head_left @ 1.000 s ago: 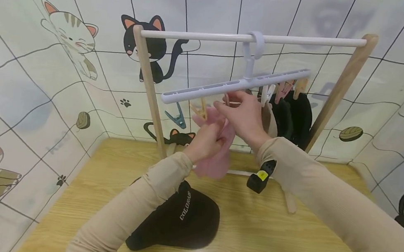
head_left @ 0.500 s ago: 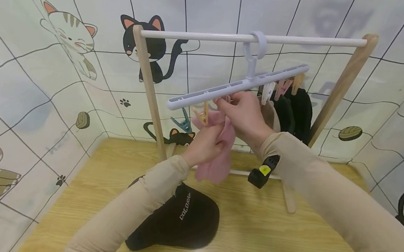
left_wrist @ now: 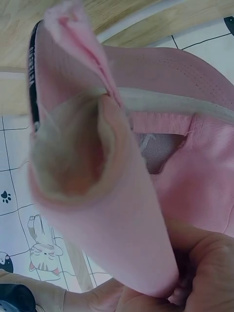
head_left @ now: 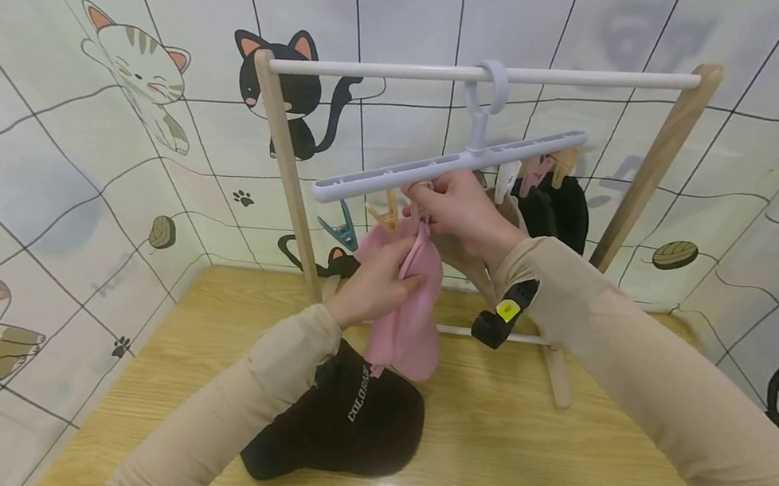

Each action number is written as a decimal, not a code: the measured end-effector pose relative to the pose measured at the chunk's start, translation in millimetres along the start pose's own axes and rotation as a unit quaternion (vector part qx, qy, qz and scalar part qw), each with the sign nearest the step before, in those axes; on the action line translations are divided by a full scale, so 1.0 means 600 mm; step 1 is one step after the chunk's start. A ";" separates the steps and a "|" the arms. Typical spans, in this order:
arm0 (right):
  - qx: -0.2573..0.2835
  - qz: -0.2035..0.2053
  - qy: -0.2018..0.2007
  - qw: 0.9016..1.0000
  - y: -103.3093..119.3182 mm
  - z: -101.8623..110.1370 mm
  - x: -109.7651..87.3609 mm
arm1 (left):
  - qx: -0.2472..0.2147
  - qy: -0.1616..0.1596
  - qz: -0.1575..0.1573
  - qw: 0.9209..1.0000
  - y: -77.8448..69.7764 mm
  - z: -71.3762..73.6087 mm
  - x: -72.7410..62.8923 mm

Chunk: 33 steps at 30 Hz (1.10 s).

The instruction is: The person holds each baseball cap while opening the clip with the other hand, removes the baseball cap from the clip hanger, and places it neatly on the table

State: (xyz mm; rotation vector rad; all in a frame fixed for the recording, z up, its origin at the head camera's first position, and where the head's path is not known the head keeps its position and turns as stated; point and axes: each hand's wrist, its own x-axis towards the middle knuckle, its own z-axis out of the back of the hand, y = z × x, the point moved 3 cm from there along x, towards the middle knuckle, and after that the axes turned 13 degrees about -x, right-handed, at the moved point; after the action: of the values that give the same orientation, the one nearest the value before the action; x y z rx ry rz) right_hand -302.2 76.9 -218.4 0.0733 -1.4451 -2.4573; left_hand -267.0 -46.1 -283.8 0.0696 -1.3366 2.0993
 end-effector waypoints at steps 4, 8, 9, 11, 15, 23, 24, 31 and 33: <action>-0.012 0.000 0.000 1.000 0.002 -0.003 -0.001 | -0.022 -0.005 -0.002 1.000 0.000 -0.001 -0.003; -0.015 -0.018 0.005 1.000 0.005 -0.005 -0.001 | -0.051 -0.017 -0.007 0.999 0.001 -0.001 -0.008; -0.013 -0.022 0.007 1.000 0.006 -0.006 -0.001 | -0.058 -0.021 -0.008 0.998 0.002 -0.001 -0.010; -0.007 -0.028 0.008 1.000 0.008 -0.008 -0.001 | -0.070 -0.028 -0.005 0.997 0.003 -0.001 -0.014; -0.008 -0.036 -0.003 0.999 0.009 -0.011 0.002 | -0.086 -0.035 -0.004 0.996 0.001 -0.003 -0.025; 0.027 -0.037 -0.002 0.999 -0.001 -0.012 0.008 | -0.051 0.005 -0.034 0.998 0.000 -0.043 -0.076; 0.047 -0.040 0.006 0.998 -0.001 -0.011 0.008 | -0.064 0.005 -0.019 0.998 0.003 -0.045 -0.082; 0.096 -0.048 0.025 0.994 -0.003 -0.003 0.007 | -0.130 0.010 0.027 0.991 0.017 -0.046 -0.116; 0.115 -0.050 0.030 0.992 -0.005 -0.002 0.007 | -0.136 0.010 0.031 0.990 0.018 -0.043 -0.123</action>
State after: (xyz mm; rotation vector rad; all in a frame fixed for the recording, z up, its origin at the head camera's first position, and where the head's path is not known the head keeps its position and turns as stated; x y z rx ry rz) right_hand -306.3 75.8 -221.1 0.2722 -1.7300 -2.3307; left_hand -207.0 -63.6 -331.9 -0.1077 -1.6179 1.9422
